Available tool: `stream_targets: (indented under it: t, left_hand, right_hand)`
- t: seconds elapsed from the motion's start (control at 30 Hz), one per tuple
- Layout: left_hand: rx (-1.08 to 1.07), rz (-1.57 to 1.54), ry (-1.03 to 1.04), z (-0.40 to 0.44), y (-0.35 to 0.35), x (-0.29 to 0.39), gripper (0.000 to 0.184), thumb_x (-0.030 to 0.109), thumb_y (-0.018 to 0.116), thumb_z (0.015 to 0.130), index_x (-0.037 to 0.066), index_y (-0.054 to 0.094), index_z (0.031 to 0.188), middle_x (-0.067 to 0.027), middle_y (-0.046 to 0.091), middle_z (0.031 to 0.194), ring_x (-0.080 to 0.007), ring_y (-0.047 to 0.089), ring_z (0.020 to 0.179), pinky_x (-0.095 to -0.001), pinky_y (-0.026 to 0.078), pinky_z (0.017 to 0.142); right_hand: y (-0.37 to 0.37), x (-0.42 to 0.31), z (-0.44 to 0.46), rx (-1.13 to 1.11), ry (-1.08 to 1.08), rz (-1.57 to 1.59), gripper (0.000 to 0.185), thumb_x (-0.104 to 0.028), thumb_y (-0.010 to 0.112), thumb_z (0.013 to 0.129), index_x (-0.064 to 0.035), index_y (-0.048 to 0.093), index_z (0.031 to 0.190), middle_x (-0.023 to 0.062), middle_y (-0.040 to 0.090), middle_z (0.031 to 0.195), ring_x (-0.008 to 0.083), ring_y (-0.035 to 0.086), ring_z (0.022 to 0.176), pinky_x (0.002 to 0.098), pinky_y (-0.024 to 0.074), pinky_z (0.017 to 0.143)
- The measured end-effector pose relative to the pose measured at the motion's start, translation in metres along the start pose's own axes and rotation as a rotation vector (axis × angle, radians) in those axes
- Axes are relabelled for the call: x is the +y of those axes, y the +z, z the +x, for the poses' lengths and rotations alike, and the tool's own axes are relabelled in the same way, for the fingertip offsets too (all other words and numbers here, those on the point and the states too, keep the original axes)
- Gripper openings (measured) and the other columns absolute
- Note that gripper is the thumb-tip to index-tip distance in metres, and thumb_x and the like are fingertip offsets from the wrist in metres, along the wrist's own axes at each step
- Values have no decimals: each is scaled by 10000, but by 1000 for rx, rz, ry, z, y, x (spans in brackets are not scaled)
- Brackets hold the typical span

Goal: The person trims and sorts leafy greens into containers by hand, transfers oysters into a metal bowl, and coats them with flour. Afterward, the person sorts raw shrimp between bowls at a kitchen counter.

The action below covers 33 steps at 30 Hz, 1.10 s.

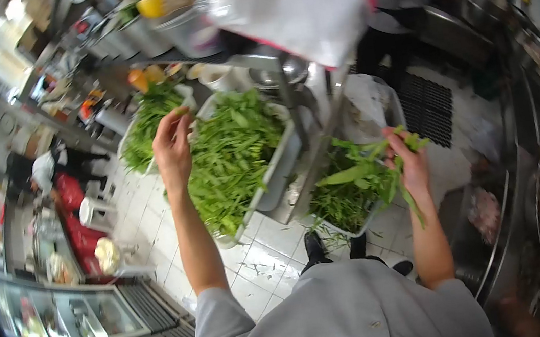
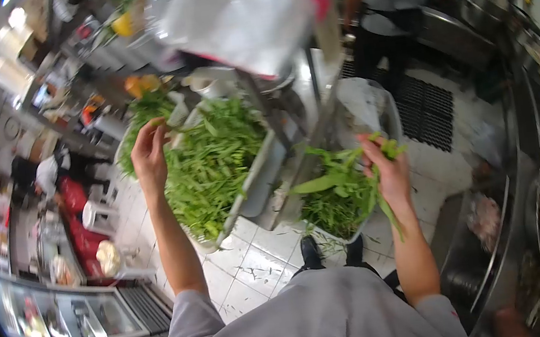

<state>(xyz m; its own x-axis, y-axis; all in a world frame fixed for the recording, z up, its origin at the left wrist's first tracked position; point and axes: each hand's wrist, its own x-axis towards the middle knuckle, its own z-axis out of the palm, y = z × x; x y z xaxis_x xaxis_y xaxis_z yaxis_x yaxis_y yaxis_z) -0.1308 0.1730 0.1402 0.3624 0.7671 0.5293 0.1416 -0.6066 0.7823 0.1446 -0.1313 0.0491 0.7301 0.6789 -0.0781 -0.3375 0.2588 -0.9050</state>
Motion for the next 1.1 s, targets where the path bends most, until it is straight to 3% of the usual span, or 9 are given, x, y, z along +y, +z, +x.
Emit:
stream_targets:
  t: [0.23, 0.4, 0.5, 0.6, 0.7, 0.8, 0.87, 1.0, 1.1]
  left_hand:
    - [-57, -267, -85, -1, -24, 41, 229, 158, 583, 952, -20, 615, 1093, -56, 659, 976, -119, 641, 863, -257, 542, 751]
    - [-198, -312, -144, -16, -1, 63, 213, 159, 587, 948, -11, 611, 1075, -65, 664, 963, -114, 645, 831, -258, 548, 733]
    - [-318, -359, -166, -28, 30, 66, 178, 102, 610, 926, -27, 628, 1047, -64, 673, 899, -126, 656, 793, -248, 543, 711]
    - [-515, -411, -207, -54, 72, 72, 131, 83, 633, 905, -10, 639, 997, -55, 674, 874, -115, 652, 778, -242, 541, 707]
    - [-645, -426, -226, -96, 113, 76, 204, 107, 620, 921, -27, 632, 1075, -50, 673, 899, -115, 646, 787, -240, 531, 703]
    - [-651, -626, -450, -120, 131, 67, 245, 154, 583, 948, -18, 642, 1112, -107, 684, 993, -163, 668, 873, -269, 544, 752]
    - [-574, -211, -216, -116, 123, 48, 232, 143, 593, 933, -1, 650, 1105, -125, 682, 1017, -184, 668, 884, -288, 541, 762]
    - [-391, 431, 135, -85, 107, -16, 283, 10, 539, 847, 78, 674, 1086, -125, 632, 1052, -318, 623, 928, -392, 514, 816]
    - [-542, 714, 260, -61, 106, -51, 296, 16, 558, 842, 132, 682, 1084, -107, 565, 1143, -298, 574, 1025, -372, 499, 852]
  right_hand:
    - [21, -11, 4, -99, -178, -99, 163, -96, 573, 914, 28, 641, 995, -1, 524, 736, 56, 454, 660, 215, 337, 522]
    - [54, -35, -3, -195, -336, -284, 116, -49, 606, 892, 14, 675, 960, -37, 546, 673, 56, 446, 558, 219, 335, 511]
    - [82, -47, -13, -314, -535, -433, 132, -49, 648, 869, -1, 683, 987, -11, 565, 673, 85, 481, 574, 239, 362, 517]
    - [95, -51, -18, -454, -688, -698, 290, -40, 757, 757, -26, 682, 1036, 71, 589, 715, 140, 566, 642, 271, 434, 584]
    - [92, -21, -15, -417, -680, -711, 330, -44, 763, 746, -14, 674, 1062, 81, 594, 732, 171, 589, 667, 281, 457, 637]
    - [49, 14, -20, -270, -295, -631, 221, -64, 677, 849, -10, 670, 1063, 33, 634, 761, 125, 588, 693, 264, 465, 663]
    - [7, 32, -27, -128, -95, -617, 196, -112, 602, 921, -9, 660, 1078, 14, 636, 767, 92, 571, 695, 235, 453, 652]
    - [-66, 56, -39, -52, -66, -490, 253, -132, 535, 968, 30, 601, 1150, 17, 591, 719, 83, 539, 668, 219, 443, 640]
    - [-75, 60, -42, 20, -142, -391, 274, -112, 529, 972, 31, 577, 1201, -1, 547, 706, 60, 497, 649, 232, 408, 570]
